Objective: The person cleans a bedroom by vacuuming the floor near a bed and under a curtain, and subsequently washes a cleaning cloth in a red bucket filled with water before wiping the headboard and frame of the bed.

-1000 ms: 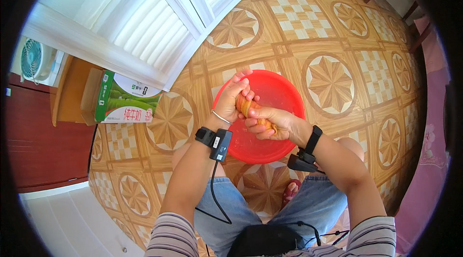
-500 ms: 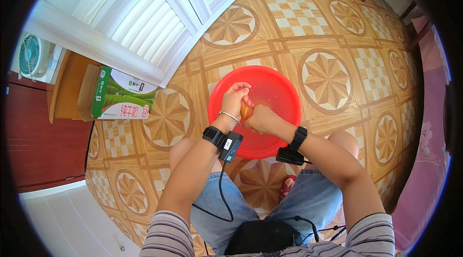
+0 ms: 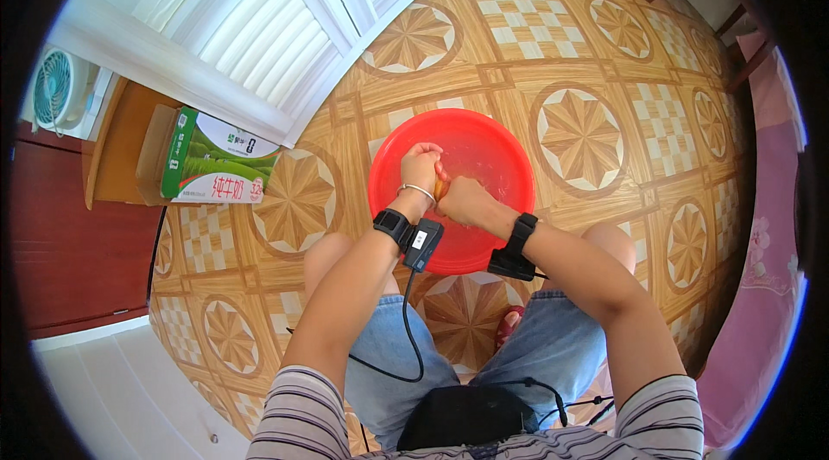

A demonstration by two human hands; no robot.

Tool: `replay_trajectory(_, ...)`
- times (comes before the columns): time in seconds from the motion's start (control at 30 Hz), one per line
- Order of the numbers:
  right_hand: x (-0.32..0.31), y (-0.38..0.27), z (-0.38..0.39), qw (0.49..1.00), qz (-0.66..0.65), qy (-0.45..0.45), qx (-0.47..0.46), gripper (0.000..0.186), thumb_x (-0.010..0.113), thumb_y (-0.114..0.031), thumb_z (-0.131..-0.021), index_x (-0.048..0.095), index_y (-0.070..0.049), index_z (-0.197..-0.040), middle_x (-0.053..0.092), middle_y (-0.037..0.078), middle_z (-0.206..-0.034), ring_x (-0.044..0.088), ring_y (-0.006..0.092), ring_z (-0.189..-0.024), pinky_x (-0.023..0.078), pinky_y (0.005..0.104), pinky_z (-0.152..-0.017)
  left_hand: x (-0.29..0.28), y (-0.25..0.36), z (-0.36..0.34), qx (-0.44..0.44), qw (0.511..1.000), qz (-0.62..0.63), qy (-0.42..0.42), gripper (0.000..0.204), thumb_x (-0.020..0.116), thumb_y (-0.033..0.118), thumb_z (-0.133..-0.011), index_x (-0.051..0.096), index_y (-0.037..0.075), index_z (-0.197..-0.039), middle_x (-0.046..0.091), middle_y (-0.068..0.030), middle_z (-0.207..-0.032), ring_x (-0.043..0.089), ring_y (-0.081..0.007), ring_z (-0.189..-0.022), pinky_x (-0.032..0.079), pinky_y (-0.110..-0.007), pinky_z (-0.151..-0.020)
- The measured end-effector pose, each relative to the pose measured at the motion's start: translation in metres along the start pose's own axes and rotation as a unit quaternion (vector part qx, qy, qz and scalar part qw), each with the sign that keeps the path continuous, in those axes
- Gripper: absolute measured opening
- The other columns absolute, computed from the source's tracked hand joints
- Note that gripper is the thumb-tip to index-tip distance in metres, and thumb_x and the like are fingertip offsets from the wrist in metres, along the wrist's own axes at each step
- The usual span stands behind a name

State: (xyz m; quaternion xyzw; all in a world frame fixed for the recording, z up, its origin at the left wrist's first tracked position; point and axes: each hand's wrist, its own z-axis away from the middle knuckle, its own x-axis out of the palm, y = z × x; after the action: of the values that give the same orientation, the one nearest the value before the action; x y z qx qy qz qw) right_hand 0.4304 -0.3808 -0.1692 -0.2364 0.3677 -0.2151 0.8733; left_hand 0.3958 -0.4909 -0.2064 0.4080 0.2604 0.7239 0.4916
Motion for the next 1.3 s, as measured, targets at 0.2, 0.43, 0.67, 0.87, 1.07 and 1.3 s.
replay_trajectory(0.2, 0.007, 0.002, 0.002, 0.995, 0.020, 0.091, -0.035, 0.028, 0.058, -0.021, -0.073, 0.062, 0.003, -0.085, 0.065, 0.026, -0.084, 0.065, 0.0388, -0.081, 0.052, 0.0453, -0.070, -0.004, -0.009, -0.011, 0.018, 1.000, -0.005, 0.001, 0.004, 0.049, 0.008, -0.087, 0.052, 0.005, -0.090, 0.048, -0.0044, -0.058, 0.047, -0.0178, -0.046, 0.045, -0.033, -0.049)
replay_trajectory(0.43, -0.020, 0.012, -0.006, 0.883, 0.234, 0.378, -0.149, 0.044, 0.067, -0.013, -0.073, 0.039, -0.002, -0.105, 0.060, 0.019, -0.090, 0.066, 0.0322, -0.077, 0.055, 0.0393, -0.066, -0.002, 0.027, -0.001, -0.163, 0.984, -0.061, -0.045, 0.054, 0.046, 0.064, -0.086, 0.058, 0.012, -0.096, 0.059, -0.0040, -0.090, 0.054, -0.0189, -0.086, 0.048, -0.037, -0.076)
replay_trajectory(0.67, -0.047, -0.008, 0.009, 0.967, -0.038, 0.202, -0.151, 0.038, 0.064, -0.009, -0.079, 0.041, -0.001, -0.108, 0.057, 0.017, -0.094, 0.063, 0.0302, -0.080, 0.053, 0.0350, -0.064, -0.018, 0.047, -0.001, 0.008, 0.990, -0.060, -0.126, 0.039, 0.049, 0.046, -0.092, 0.053, 0.009, -0.103, 0.058, -0.0039, -0.097, 0.056, -0.0134, -0.089, 0.047, -0.031, -0.079)
replay_trajectory(0.87, -0.065, 0.002, 0.004, 0.811, -0.557, -0.150, -0.094, 0.030, 0.044, -0.027, -0.095, 0.051, -0.001, -0.107, 0.061, 0.006, -0.093, 0.062, 0.0173, -0.081, 0.052, 0.0320, -0.075, -0.021, 0.063, 0.014, 0.087, 0.982, -0.010, -0.167, 0.043, 0.054, 0.028, -0.094, 0.037, 0.010, -0.128, 0.052, -0.0047, -0.112, 0.054, -0.0164, -0.102, 0.045, -0.032, -0.090)
replay_trajectory(1.07, -0.059, 0.014, -0.015, 0.847, -0.524, -0.034, -0.082, 0.033, 0.037, -0.026, -0.096, 0.056, -0.001, -0.107, 0.062, 0.006, -0.097, 0.059, 0.0145, -0.087, 0.047, 0.0280, -0.079, -0.022, 0.069, 0.019, 0.151, 0.950, -0.115, -0.246, 0.072, 0.062, 0.001, -0.083, 0.020, 0.018, -0.140, 0.048, -0.0093, -0.115, 0.052, -0.0185, -0.106, 0.045, -0.032, -0.091)
replay_trajectory(1.3, -0.069, -0.002, -0.006, 0.896, -0.408, 0.142, -0.105, 0.033, 0.039, -0.028, -0.094, 0.060, -0.002, -0.098, 0.064, 0.008, -0.095, 0.060, 0.0167, -0.083, 0.046, 0.0309, -0.074, -0.029, 0.072, 0.006, 0.056, 0.968, -0.203, -0.139, 0.062, 0.068, 0.010, -0.080, 0.036, 0.007, -0.134, 0.053, -0.0073, -0.108, 0.054, -0.0141, -0.089, 0.047, -0.025, -0.076)
